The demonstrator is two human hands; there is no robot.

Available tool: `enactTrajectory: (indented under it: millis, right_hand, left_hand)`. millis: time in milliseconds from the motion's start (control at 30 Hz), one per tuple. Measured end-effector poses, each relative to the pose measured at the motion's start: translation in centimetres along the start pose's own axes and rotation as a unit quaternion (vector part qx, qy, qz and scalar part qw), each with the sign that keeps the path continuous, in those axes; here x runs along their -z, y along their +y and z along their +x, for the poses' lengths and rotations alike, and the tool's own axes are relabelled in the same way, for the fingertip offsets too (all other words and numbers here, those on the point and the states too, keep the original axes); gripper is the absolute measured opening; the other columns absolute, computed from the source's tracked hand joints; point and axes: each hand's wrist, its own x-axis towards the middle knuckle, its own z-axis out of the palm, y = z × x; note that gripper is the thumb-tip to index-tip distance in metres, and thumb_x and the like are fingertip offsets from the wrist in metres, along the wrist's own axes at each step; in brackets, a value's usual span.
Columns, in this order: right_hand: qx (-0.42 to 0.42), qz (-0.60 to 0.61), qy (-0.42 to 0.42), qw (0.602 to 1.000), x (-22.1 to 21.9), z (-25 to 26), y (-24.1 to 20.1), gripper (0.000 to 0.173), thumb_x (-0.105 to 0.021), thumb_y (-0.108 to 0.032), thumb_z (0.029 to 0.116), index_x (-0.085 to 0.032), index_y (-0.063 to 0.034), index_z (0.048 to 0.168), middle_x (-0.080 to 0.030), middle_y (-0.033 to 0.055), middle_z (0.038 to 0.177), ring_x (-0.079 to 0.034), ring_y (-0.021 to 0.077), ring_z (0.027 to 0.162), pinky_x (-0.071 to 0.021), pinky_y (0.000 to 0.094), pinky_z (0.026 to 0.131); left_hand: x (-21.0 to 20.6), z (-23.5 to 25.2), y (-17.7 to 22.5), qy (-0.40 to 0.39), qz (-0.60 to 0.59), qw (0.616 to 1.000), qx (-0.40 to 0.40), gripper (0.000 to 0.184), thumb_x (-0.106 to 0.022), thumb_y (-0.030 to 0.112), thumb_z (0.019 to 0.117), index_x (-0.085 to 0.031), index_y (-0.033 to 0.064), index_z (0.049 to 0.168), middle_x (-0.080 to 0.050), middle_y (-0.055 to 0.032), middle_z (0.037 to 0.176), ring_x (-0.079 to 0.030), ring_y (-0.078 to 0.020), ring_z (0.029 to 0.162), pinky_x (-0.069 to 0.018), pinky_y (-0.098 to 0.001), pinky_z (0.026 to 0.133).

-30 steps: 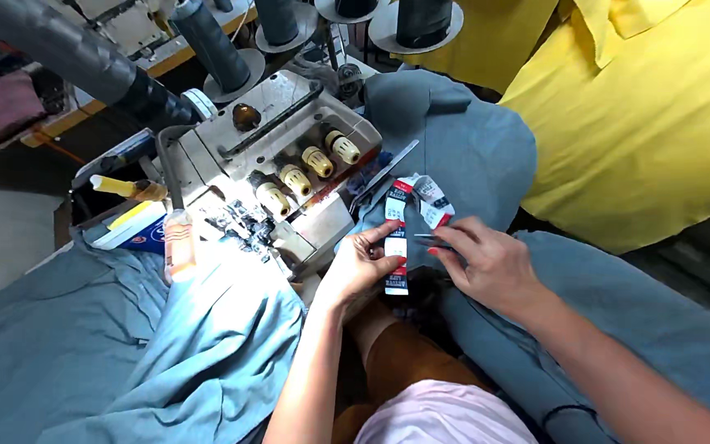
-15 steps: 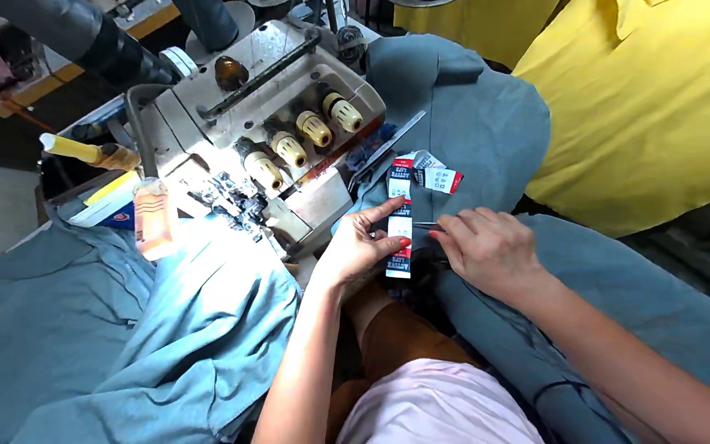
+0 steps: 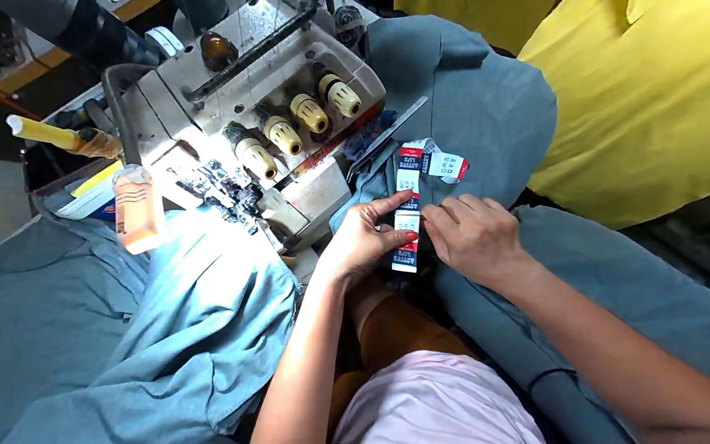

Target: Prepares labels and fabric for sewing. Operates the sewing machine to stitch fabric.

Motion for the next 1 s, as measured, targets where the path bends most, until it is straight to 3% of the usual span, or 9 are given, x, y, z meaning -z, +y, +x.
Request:
enactTrajectory:
  millis: [300,400,567,767,867,900,933,967,1000]
  right_hand:
    - [-0.006,0.0,-0.01,1.0,-0.3,0.0,0.0,0.017,-0.056,-0.006,0.0953,-0.072,0.0002,0.097,-0.064,0.0175,0.075,-0.066,0.0358,0.069,-0.0446,0.0425,0.052]
    - [-0.018,0.009,-0.01,1.0,-0.5,-0.1,-0.2,0.017,-0.057,-0.006,0.0948,-0.073,-0.0007,0.097,-0.065,0.0179,0.077,-0.067,0.0366,0.071,-0.0484,0.0448,0.053]
    - [-0.031,0.017,-0.01,0.999,-0.7,-0.1,-0.2,0.014,-0.063,-0.006,0.0903,-0.075,-0.0058,0.096,-0.065,0.0138,0.075,-0.067,0.0321,0.068,-0.0482,0.0414,0.052]
    - [-0.11,0.117,0.034,0.986,-0.2,0.6,-0.5,0.013,-0.065,-0.013,0.0941,-0.075,-0.005,0.097,-0.071,0.0126,0.08,-0.072,0.0298,0.075,-0.0554,0.0445,0.06]
    - [-0.233,0.304,0.094,0.919,1.9,1.2,-1.3,0.034,-0.075,-0.017,0.0898,-0.07,0.0075,0.113,-0.073,0.017,0.095,-0.071,0.0238,0.079,-0.0589,0.0401,0.07]
    - [-0.269,0.373,0.11,0.881,2.4,1.1,-1.9,0.04,-0.079,-0.016,0.0867,-0.066,0.0103,0.115,-0.071,0.0173,0.094,-0.066,0.0203,0.076,-0.0559,0.036,0.068]
    - [-0.289,0.439,0.129,0.841,2.4,0.9,-2.9,0.043,-0.08,-0.013,0.0841,-0.063,0.0125,0.114,-0.066,0.0153,0.088,-0.059,0.015,0.072,-0.0514,0.03,0.065]
    - [-0.299,0.502,0.139,0.8,2.2,0.6,-4.1,0.042,-0.08,-0.01,0.0831,-0.06,0.0134,0.112,-0.06,0.0112,0.083,-0.054,0.0091,0.07,-0.0469,0.0238,0.064]
    - [-0.309,0.564,0.131,0.755,2.2,0.3,-5.4,0.041,-0.078,-0.005,0.0834,-0.057,0.0148,0.113,-0.058,0.0103,0.085,-0.052,0.0066,0.073,-0.0459,0.0214,0.067]
  left_hand:
    - [-0.1,0.2,-0.1,0.002,0.007,1.0,0.007,0.065,-0.07,-0.017,0.083,-0.056,0.0021,0.144,-0.067,-0.0103,0.129,-0.069,-0.0048,0.077,-0.0592,-0.0218,0.072]
    - [0.1,0.3,-0.2,-0.001,0.039,0.999,0.002,0.064,-0.072,-0.013,0.084,-0.057,0.0035,0.144,-0.07,-0.0094,0.125,-0.071,-0.0061,0.085,-0.0602,-0.0236,0.077]
    - [-0.1,0.5,-0.4,0.024,0.047,0.999,-0.013,0.059,-0.073,-0.008,0.0836,-0.06,0.0018,0.14,-0.074,-0.0054,0.114,-0.072,-0.0057,0.082,-0.061,-0.0227,0.078]
    - [0.0,0.4,-0.5,0.07,0.145,0.982,-0.095,0.077,-0.076,0.006,0.0771,-0.047,0.0007,0.149,-0.067,-0.0096,0.131,-0.068,-0.0105,0.111,-0.0589,-0.0265,0.088]
    - [0.2,-1.0,-0.3,0.138,0.225,0.953,-0.15,0.082,-0.075,0.012,0.0819,-0.038,-0.0068,0.152,-0.059,-0.0204,0.14,-0.063,-0.0118,0.119,-0.0565,-0.0274,0.087]
    - [0.1,-1.4,-0.4,0.163,0.2,0.95,-0.174,0.08,-0.074,0.009,0.0839,-0.035,-0.0124,0.15,-0.058,-0.0204,0.139,-0.062,-0.0059,0.116,-0.056,-0.0227,0.086]
    - [-0.4,-1.8,-0.3,0.192,0.151,0.951,-0.187,0.075,-0.071,0.004,0.086,-0.033,-0.0174,0.147,-0.058,-0.0163,0.134,-0.062,-0.0005,0.109,-0.0556,-0.0197,0.085]
    - [-1.2,-2.2,0.0,0.228,0.09,0.951,-0.188,0.068,-0.067,-0.002,0.0868,-0.033,-0.0176,0.143,-0.06,-0.006,0.121,-0.063,0.003,0.098,-0.0564,-0.0187,0.082]
    - [-2.0,-2.6,0.1,0.259,0.021,0.948,-0.186,0.058,-0.062,-0.006,0.0877,-0.035,-0.0122,0.139,-0.063,0.0042,0.108,-0.066,0.0032,0.089,-0.0588,-0.0194,0.079]
